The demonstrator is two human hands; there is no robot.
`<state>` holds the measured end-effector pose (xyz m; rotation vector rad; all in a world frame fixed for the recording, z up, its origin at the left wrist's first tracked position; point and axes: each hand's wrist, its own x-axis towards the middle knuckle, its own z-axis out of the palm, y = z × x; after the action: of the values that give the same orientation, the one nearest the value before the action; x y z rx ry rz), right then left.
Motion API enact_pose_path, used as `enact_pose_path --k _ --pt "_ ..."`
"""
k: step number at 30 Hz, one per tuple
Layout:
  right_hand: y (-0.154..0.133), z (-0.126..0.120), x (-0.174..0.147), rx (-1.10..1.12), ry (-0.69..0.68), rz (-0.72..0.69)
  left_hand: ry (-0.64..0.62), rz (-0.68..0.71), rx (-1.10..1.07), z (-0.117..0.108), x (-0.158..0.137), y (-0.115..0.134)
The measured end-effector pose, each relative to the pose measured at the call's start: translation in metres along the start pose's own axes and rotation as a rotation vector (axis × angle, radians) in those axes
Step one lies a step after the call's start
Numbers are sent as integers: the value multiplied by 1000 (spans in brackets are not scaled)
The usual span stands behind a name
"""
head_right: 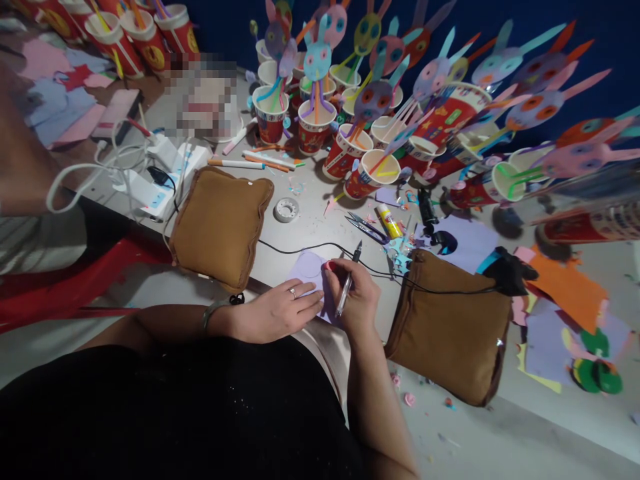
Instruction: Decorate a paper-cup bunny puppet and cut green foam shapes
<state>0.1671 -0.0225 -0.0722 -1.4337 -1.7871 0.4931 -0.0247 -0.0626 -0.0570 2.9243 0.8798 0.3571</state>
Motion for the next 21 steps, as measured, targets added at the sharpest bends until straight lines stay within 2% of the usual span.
enact_pose_path --k 4,9,15,21 --pt "0 0 0 -18 -2 -15 -15 -2 -37 1 0 0" --pt "-1 0 0 -25 6 -34 40 -9 -100 -3 2 -3" --pt "-1 0 1 -22 0 -16 87 -123 -153 -10 7 -3" --pt "-2 -2 0 -11 -14 -31 -23 -206 -70 -10 12 0"
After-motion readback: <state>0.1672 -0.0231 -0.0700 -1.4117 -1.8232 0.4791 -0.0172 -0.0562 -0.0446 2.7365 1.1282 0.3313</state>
